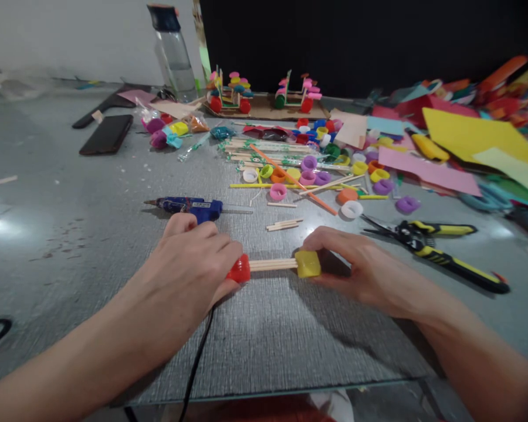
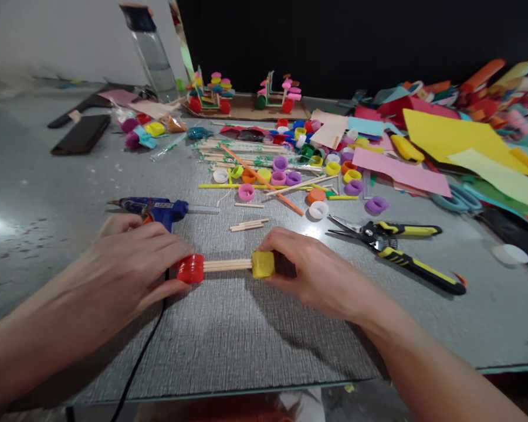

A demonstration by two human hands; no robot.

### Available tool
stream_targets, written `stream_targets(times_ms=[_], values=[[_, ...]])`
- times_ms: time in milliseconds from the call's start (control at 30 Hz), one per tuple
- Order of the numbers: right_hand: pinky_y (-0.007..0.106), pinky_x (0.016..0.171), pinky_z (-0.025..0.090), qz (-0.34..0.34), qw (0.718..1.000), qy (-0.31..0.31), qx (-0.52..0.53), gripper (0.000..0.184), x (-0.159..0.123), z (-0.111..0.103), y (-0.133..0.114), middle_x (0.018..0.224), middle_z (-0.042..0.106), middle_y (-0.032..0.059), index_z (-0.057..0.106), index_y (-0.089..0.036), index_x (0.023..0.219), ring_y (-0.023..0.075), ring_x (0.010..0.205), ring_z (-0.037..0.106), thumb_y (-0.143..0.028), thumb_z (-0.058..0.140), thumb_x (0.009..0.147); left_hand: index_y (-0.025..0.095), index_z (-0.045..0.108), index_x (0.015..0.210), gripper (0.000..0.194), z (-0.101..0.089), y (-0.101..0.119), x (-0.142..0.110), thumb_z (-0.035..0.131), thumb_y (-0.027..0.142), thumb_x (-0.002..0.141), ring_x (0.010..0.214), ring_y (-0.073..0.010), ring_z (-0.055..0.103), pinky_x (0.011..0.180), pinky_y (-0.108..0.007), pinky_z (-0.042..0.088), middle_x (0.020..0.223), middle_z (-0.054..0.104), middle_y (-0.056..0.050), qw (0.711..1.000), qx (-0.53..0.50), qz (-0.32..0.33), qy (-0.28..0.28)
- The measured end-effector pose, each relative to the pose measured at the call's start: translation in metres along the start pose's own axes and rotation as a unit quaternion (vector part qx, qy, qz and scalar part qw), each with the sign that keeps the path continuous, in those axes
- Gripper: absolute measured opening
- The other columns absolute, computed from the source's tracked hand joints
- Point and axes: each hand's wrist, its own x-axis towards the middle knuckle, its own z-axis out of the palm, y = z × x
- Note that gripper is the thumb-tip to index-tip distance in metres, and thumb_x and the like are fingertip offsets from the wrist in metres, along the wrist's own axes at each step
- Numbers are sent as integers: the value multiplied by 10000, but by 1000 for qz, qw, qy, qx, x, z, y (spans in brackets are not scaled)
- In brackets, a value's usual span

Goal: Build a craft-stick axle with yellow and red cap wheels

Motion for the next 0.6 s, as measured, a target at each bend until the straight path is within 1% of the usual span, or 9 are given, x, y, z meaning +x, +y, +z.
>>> stream_targets(times_ms=[200,300,500,600], values=[[296,680,450,8,1000,-5,4,150,-1,-1,-1,929,616,-27,567,-250,979,148,760,562,-185,684,912,216,627,809,155,0,0,0,730,310,875,755,-252,522,779,-426,268,777,638,-19,1000,-3,-5,-1],[300,683,450,7,1000,-6,1,145,-1,-1,-2,928,622,-20,566,-252,980,154,761,566,-186,677,915,223,614,799,157,2,-1,-1,699,315,894,762,-258,524,789,-435,270,766,636,-20,1000,-13,1,9],[297,672,454,2,1000,0,-8,148,0,-1,-2,927,635,-13,569,-254,979,157,752,577,-177,673,906,239,607,801,140,4,-3,-3,690,304,894,759,-264,518,790,-437,272,760,628,-17,999,-36,1,30],[298,669,456,5,1000,0,-5,149,0,-1,-3,927,648,-11,580,-254,981,161,759,593,-183,681,898,244,607,799,156,2,-4,-3,718,320,878,781,-271,525,812,-450,276,774,635,-16,999,-32,-4,19]])
